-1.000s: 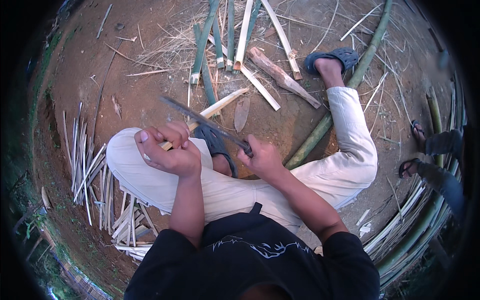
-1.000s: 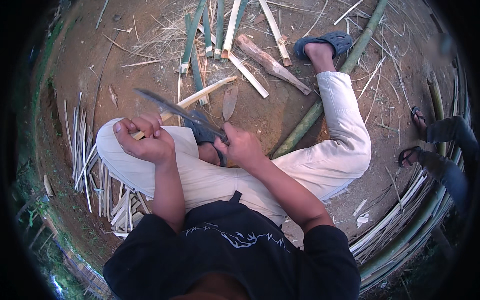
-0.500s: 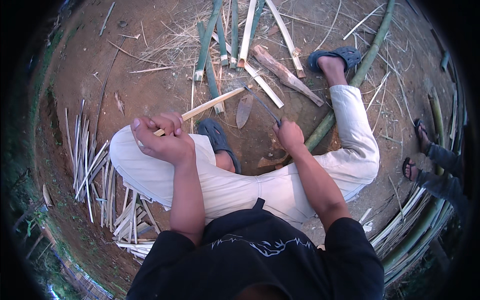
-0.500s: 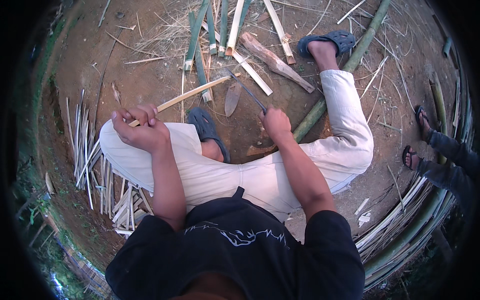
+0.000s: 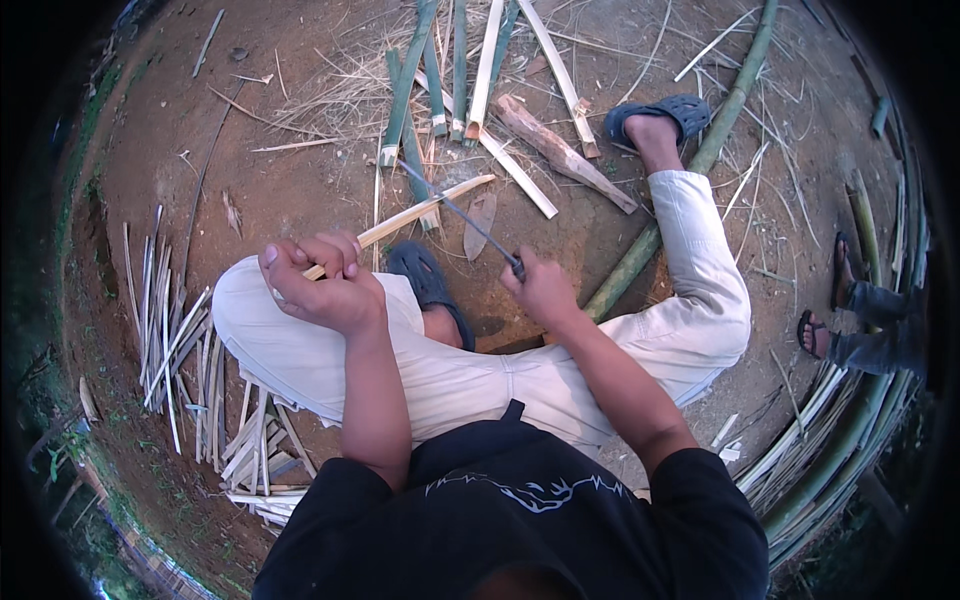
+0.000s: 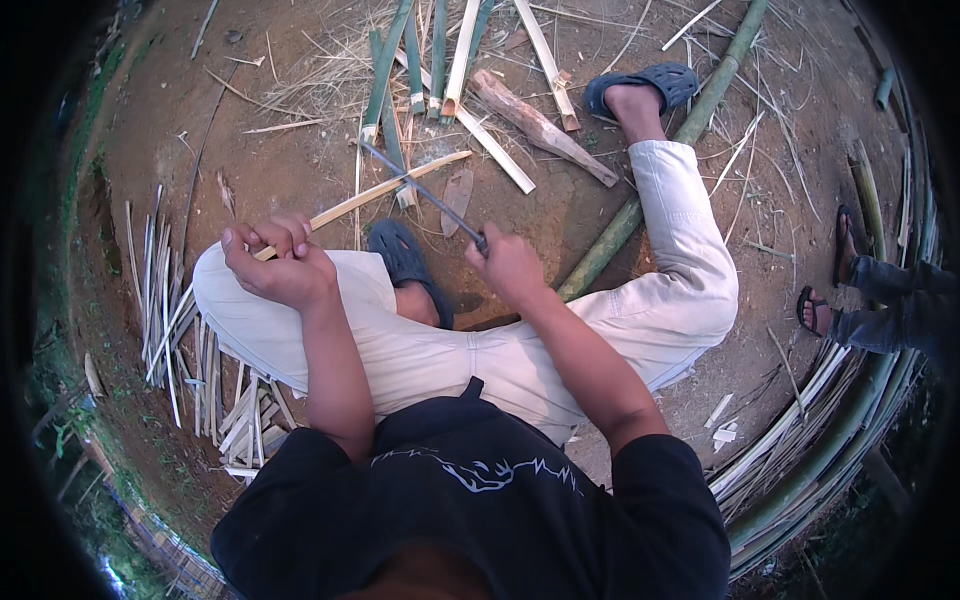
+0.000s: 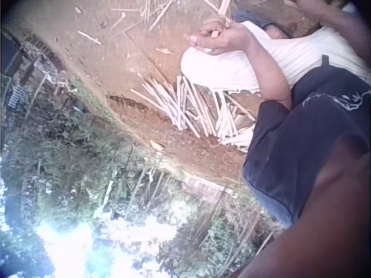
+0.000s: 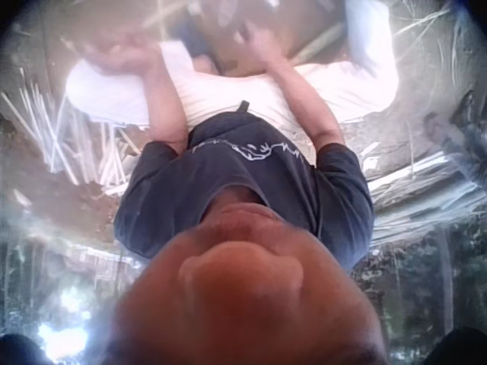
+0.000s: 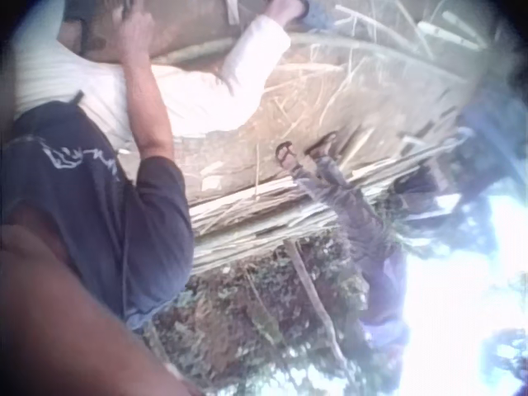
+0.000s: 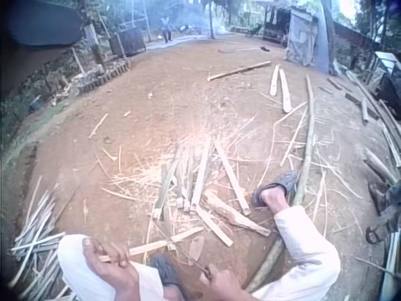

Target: The person sits on the ground and uses a large knife to split long bamboo stalks into thin strips. They hold the bamboo with one hand and strike it with the knife to separate the material, occasionally adjusting the grip or the piece being worked on.

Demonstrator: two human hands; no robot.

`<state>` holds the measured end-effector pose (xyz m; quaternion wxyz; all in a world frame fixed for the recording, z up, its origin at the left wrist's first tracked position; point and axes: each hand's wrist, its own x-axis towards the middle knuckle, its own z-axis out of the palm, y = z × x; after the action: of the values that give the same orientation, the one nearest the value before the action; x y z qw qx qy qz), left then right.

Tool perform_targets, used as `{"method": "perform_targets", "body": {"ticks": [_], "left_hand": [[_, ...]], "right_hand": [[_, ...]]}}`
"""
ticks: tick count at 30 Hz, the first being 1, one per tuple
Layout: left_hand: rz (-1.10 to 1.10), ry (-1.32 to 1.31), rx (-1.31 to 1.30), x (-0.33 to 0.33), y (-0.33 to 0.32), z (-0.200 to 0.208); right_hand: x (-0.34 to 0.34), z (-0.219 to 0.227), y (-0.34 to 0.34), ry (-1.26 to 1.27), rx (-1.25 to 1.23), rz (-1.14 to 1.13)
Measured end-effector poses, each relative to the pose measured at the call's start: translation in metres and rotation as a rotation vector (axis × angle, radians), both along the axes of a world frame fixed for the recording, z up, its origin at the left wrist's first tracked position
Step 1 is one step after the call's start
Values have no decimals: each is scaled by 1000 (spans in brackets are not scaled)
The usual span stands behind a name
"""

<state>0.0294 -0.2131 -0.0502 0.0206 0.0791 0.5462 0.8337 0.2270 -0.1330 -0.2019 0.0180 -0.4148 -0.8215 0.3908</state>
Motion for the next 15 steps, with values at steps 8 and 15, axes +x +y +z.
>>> {"method": "perform_targets", "body": {"ticks": [8,15], "left_hand": [[189,-27,-18,5,8,5],[335,-167,-64,-3,8,11]], "right_hand": [[-4,9,-37,213,18,-31],[-11,26,-14,96,46,114]]}}
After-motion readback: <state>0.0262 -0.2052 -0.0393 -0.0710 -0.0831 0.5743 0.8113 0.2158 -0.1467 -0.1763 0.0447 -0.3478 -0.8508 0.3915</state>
